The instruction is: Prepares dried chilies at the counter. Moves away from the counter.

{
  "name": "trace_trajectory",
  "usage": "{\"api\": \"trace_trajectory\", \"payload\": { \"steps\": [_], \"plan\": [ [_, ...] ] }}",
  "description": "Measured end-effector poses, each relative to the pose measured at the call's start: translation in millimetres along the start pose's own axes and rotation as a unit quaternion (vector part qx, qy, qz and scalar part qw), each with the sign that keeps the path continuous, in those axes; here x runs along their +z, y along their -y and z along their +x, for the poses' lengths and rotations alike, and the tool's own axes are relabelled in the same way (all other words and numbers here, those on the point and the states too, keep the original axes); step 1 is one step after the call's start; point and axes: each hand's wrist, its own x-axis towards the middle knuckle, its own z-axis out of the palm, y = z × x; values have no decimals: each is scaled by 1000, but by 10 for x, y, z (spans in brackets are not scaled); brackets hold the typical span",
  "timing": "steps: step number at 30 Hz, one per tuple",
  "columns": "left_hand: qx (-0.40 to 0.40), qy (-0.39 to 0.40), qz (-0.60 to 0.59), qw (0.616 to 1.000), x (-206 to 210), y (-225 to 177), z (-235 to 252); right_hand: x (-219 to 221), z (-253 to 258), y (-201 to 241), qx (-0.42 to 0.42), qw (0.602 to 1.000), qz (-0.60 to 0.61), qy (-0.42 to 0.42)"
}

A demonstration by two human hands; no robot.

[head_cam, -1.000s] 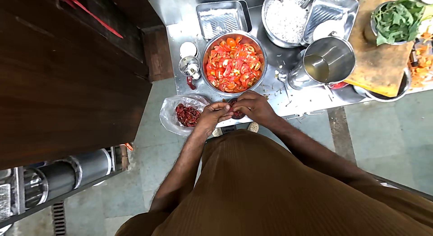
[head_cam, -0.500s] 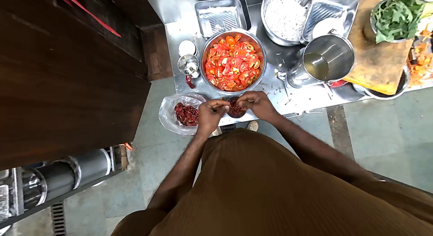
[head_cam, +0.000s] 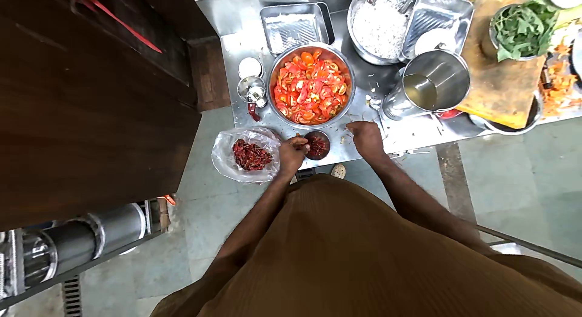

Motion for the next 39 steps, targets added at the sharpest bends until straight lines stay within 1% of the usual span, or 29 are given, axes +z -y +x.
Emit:
{"api": "trace_trajectory", "payload": {
  "steps": [2, 4, 5, 7, 8, 10, 12, 14, 17, 19, 22, 24, 29, 32, 35, 37, 39],
  "plan": [
    [0, 2, 19, 1000, 22, 39, 41, 40, -13, 38, -10, 999, 32, -15],
    [12, 11, 23, 1000, 36, 67, 80, 113, 1, 47, -60, 994, 94, -6],
    [20, 14, 20, 1000, 48, 86, 89, 143, -7, 78, -89, 987, 135, 22],
    [25, 24, 15, 999, 66, 101, 95, 173, -51, 204, -127, 966, 197, 113],
    [22, 30, 10, 999, 70, 97, 99, 188, -73, 274, -145, 956, 206, 153],
    [14, 43, -12, 999, 80, 95, 103, 269, -97, 364, -187, 945, 187, 190],
    [-3, 53, -42, 998, 86, 89, 94, 343, -116, 407, -207, 947, 170, 177],
    [-28, 69, -86, 993, 63, 52, 76, 352, -120, 427, -200, 950, 182, 154],
    [-82, 116, -191, 971, 19, -5, 47, 337, -109, 413, -182, 954, 192, 141],
    [-89, 136, -224, 961, 8, 5, 56, 333, -84, 387, -176, 957, 184, 142],
    [-57, 112, -152, 980, 46, 32, 68, 376, -63, 359, -191, 956, 168, 147],
    [-50, 105, -127, 985, 58, 28, 79, 397, -68, 353, -203, 955, 161, 142],
    [-73, 118, -118, 983, 23, -17, 114, 417, -81, 366, -208, 952, 174, 142],
    [-74, 93, -114, 986, 13, -33, 101, 404, -75, 389, -209, 949, 183, 146],
    [-86, 69, -159, 981, 30, -50, 82, 386, -64, 410, -205, 950, 182, 149],
    [-95, 73, -172, 978, 36, -64, 87, 395, -60, 403, -205, 950, 184, 143],
    [-99, 93, -164, 977, 13, -73, 101, 397, -55, 387, -205, 952, 181, 140]
  ]
}}
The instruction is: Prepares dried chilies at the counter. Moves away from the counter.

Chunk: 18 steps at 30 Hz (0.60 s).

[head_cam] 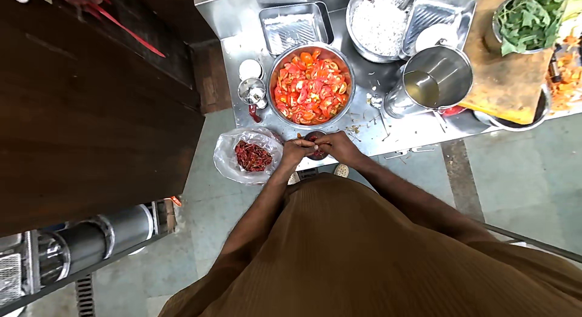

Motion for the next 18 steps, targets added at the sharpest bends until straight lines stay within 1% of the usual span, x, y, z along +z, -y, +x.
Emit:
{"api": "trace_trajectory", "payload": {
  "steps": [2, 3, 5, 7, 13, 16, 18],
  "plan": [
    [7, 18, 18, 1000, -20, 5, 21, -7, -11, -4, 6, 1000, -2, 0],
    [22, 16, 46, 999, -27, 12, 28, 0, -19, -4, 8, 1000, 0, 0],
    [63, 1, 129, 990, -41, 31, 56, 18, -23, 0, 10, 1000, 4, 2],
    [92, -14, 165, 982, -41, 34, 71, 23, -16, 5, 8, 1000, 1, -5],
    [119, -28, 151, 981, -33, 13, 76, 35, 23, 36, 33, 999, 0, -33],
    [123, -36, 152, 980, -34, -5, 71, 59, 32, 42, 41, 998, 32, -44],
    [123, -43, 137, 982, -40, -1, 64, 82, 22, 44, 51, 994, 74, -56]
  ]
}}
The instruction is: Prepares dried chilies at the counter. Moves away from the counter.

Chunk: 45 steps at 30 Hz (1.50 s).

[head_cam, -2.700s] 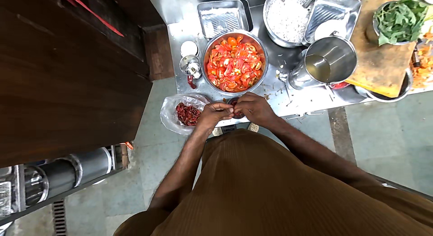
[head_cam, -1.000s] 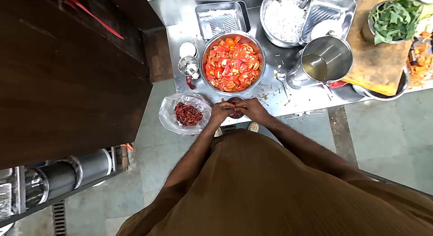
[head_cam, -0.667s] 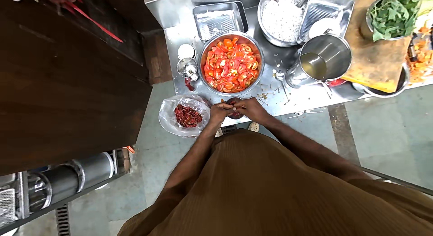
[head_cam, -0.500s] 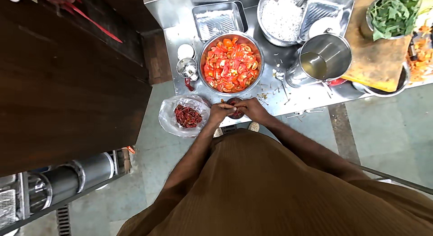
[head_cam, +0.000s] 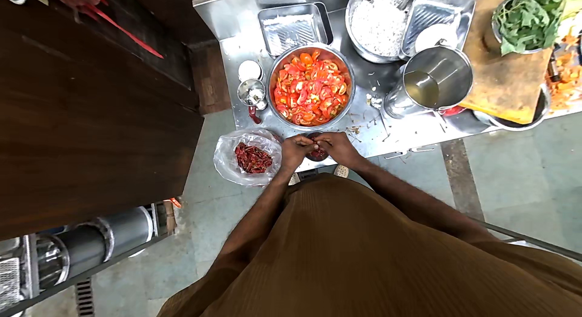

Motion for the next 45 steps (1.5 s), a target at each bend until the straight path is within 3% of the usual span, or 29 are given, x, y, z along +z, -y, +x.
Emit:
{"api": "trace_trajectory", "payload": {
  "steps": [4, 8, 15, 25, 33, 36, 38, 42, 43, 45],
  "plan": [
    [5, -18, -39, 999, -13, 47, 1, 66, 1, -15, 51, 988, 140, -24],
    [35, 5, 5, 999, -8, 7, 5, 93, -24, -66, 59, 983, 169, -48],
    [90, -7, 270, 959, 71, -95, -51, 66, 18, -31, 62, 995, 74, 4],
    [47, 22, 372, 927, 133, -219, -111, 45, 77, 69, -1, 980, -169, 106],
    [-151, 65, 283, 945, 38, -326, 95, 154, -91, -226, -235, 931, -276, 36],
    [-231, 81, 99, 965, 65, -164, 159, 97, -130, -233, -283, 919, -274, -8],
    [-282, 91, -25, 955, 57, -171, 151, 83, -145, -215, -302, 916, -261, -44],
    [-325, 66, -200, 922, 74, -117, 134, 93, -81, -175, -278, 931, -217, -91],
    [-307, 52, -193, 930, 88, -137, 116, 82, -49, -176, -257, 940, -204, -91],
    [-225, 45, -68, 971, 92, -135, 92, 58, -9, -183, -184, 961, -201, -49]
  ]
}}
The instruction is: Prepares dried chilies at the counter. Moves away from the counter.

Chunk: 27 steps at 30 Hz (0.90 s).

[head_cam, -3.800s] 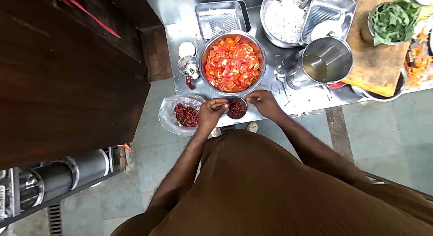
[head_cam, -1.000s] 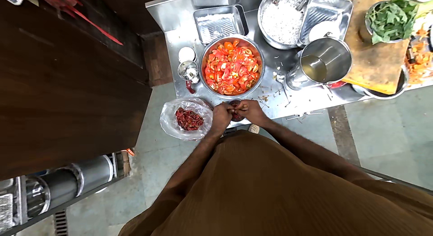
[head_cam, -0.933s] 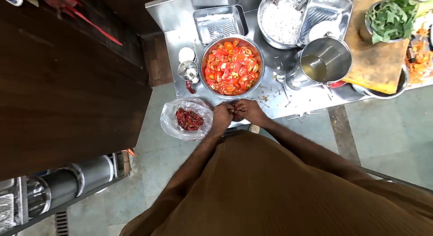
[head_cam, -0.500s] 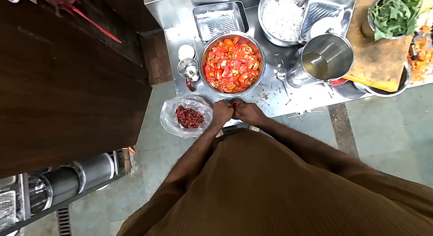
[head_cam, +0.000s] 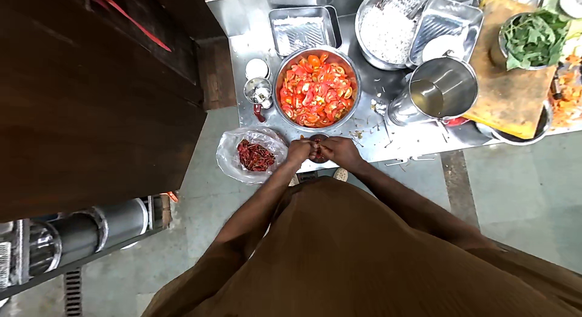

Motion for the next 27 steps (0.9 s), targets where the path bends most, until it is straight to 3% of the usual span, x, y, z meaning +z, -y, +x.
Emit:
{"api": "trace_trajectory", "payload": {
  "steps": [4, 8, 12, 18, 23, 27],
  "plan": [
    [112, -45, 261, 958, -11, 80, 64, 51, -6, -17, 106, 987, 5, 121],
    [134, -55, 317, 937, 6, 155, 70, 18, -33, -8, 152, 980, 2, 129],
    [140, -69, 290, 944, -30, 221, 81, -25, -42, -79, 152, 983, 28, 100],
    [109, -25, 206, 972, 6, 200, 86, 9, 9, -44, 120, 981, 46, 147],
    [108, -58, 156, 980, 59, 200, 49, 26, -18, 11, 88, 992, 30, 81],
    [75, -60, 10, 995, 137, 214, 51, 37, -77, 47, 91, 995, 40, 16]
  ]
}}
